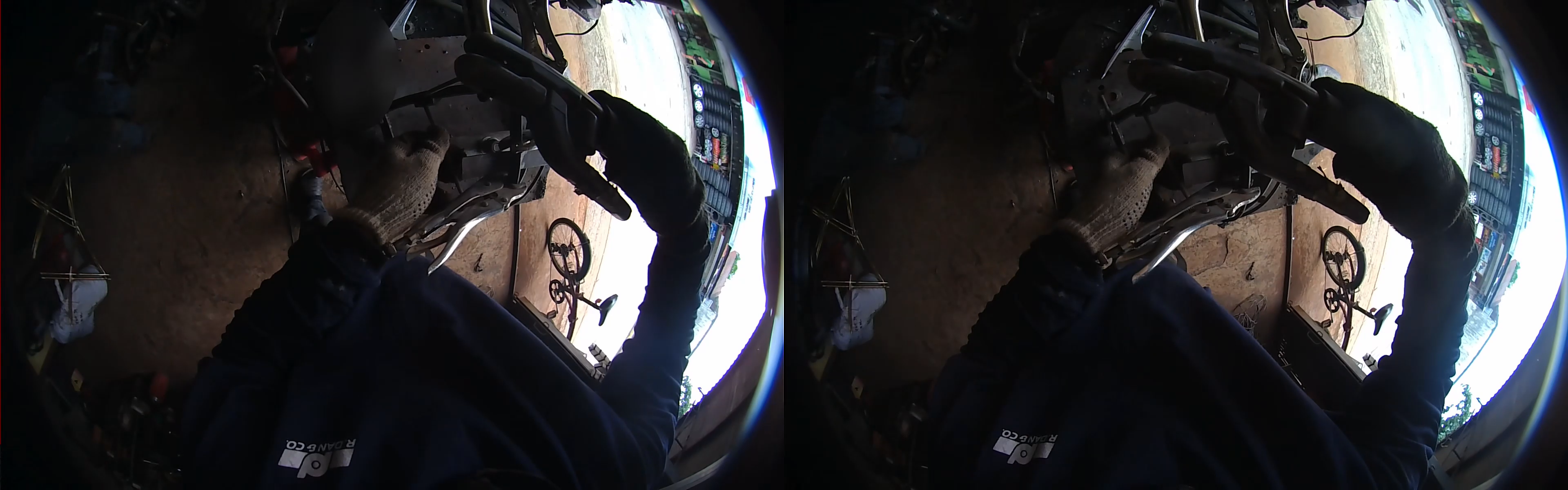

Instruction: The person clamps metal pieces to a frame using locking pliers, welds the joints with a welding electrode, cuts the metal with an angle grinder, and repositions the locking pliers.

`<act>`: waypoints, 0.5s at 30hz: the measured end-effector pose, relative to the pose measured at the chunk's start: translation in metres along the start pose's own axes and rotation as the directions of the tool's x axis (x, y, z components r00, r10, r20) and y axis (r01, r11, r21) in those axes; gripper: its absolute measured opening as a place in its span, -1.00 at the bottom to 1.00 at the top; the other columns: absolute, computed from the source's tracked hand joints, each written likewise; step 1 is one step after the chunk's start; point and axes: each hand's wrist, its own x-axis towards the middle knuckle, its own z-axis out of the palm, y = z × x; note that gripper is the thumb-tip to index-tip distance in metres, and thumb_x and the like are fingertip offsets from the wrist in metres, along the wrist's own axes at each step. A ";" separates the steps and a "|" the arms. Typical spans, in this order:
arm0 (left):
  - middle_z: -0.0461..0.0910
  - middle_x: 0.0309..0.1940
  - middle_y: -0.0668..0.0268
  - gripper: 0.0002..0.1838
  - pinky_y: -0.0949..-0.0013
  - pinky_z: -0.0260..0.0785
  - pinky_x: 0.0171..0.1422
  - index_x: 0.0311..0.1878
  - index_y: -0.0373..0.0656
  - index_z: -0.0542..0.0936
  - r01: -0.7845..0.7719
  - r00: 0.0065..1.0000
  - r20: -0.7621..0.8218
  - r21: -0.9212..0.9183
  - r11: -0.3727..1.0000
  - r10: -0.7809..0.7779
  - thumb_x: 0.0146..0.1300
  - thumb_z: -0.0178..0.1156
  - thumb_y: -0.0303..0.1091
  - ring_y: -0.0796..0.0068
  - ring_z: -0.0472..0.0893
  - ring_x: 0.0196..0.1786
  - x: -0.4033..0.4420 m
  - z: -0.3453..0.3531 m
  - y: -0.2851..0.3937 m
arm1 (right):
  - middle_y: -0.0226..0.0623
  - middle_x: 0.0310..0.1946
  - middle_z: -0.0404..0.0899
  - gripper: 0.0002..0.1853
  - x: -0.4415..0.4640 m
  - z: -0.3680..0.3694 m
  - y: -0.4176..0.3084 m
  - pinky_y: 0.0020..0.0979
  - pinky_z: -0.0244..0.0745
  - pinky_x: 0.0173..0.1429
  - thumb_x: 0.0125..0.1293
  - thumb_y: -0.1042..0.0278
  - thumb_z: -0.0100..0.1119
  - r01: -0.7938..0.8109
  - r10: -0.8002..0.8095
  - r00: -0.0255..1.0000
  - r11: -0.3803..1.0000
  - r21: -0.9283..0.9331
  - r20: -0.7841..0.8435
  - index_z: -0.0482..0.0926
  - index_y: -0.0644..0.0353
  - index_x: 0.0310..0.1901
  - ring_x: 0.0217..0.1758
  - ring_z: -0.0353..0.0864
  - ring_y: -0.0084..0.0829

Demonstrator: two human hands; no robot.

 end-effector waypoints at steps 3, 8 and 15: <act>0.64 -0.30 0.17 -0.44 0.26 0.42 0.00 0.00 -0.30 0.62 0.022 1.000 0.006 -0.035 0.999 -0.022 0.48 0.02 0.12 0.29 0.64 -0.17 0.000 0.001 -0.001 | -0.14 0.36 0.32 -0.40 0.021 0.017 0.017 -0.31 0.33 0.42 0.45 0.33 0.11 0.126 -0.139 0.988 0.977 0.170 0.068 0.19 0.22 0.45 0.38 0.37 -0.34; 0.64 -0.30 0.17 -0.44 0.27 0.42 0.00 -0.01 -0.30 0.62 -0.032 0.999 -0.006 -0.047 0.998 0.032 0.49 0.02 0.11 0.30 0.64 -0.17 0.002 0.002 -0.006 | -0.10 0.56 0.05 -0.20 0.038 0.018 0.035 -0.24 0.14 0.60 0.41 0.41 0.14 0.162 -0.240 0.902 0.959 0.234 0.359 -0.09 0.25 0.55 0.60 0.11 -0.30; 0.63 -0.33 0.20 -0.45 0.28 0.43 -0.03 -0.03 -0.30 0.63 -0.036 0.999 0.013 -0.081 0.996 0.037 0.49 0.01 0.11 0.33 0.64 -0.19 0.008 0.002 -0.013 | -0.14 0.46 0.08 -0.30 0.035 0.016 0.021 -0.27 0.17 0.51 0.42 0.38 0.15 0.264 -0.234 0.928 0.962 -0.067 0.291 0.04 0.21 0.49 0.50 0.14 -0.33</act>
